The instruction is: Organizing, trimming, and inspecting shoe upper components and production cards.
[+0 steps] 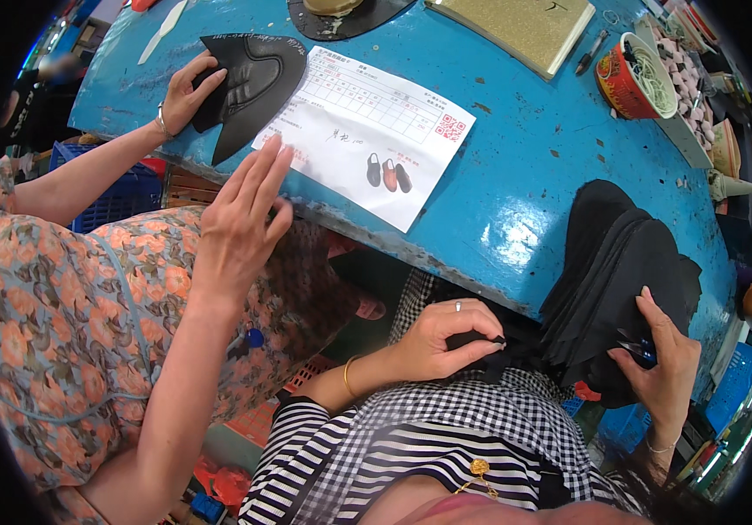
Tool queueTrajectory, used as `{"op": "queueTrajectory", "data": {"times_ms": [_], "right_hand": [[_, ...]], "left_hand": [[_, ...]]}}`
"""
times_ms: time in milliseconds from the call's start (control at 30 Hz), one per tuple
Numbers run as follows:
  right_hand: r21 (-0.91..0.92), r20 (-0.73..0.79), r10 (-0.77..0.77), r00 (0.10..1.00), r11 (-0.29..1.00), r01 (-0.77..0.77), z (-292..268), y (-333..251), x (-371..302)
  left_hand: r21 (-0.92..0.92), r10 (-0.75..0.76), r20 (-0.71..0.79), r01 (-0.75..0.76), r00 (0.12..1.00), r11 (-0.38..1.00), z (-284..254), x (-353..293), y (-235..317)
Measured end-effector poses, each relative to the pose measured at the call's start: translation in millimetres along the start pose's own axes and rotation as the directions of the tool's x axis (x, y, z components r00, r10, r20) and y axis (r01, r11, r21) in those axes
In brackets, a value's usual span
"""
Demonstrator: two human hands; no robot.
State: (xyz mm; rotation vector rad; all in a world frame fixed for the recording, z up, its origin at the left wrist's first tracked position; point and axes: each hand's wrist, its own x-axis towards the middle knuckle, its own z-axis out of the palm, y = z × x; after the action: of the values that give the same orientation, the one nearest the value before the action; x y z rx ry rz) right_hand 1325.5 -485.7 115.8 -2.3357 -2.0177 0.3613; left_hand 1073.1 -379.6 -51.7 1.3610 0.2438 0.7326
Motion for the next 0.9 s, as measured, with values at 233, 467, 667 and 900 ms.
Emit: {"op": "queueTrajectory", "data": {"times_ms": [233, 467, 667, 900], "right_hand": [[0.005, 0.035, 0.033, 0.999, 0.999, -0.033, -5, -5, 6], [-0.095, 0.098, 0.002, 0.995, 0.995, 0.008, 2, -6, 3], [-0.063, 0.207, 0.078, 0.975, 0.996, -0.066, -4, -7, 1], [-0.082, 0.177, 0.025, 0.984, 0.997, -0.011, 0, -9, 4]], "left_hand": [[0.343, 0.297, -0.027, -0.270, 0.955, 0.899, -18, 61, 6], [0.306, 0.048, -0.035, -0.035, 0.998, 0.951, -29, 79, -11], [0.306, 0.094, -0.022, -0.083, 0.995, 0.948, -32, 80, -11], [0.304, 0.146, -0.022, -0.132, 0.989, 0.943, -32, 78, -17]]}}
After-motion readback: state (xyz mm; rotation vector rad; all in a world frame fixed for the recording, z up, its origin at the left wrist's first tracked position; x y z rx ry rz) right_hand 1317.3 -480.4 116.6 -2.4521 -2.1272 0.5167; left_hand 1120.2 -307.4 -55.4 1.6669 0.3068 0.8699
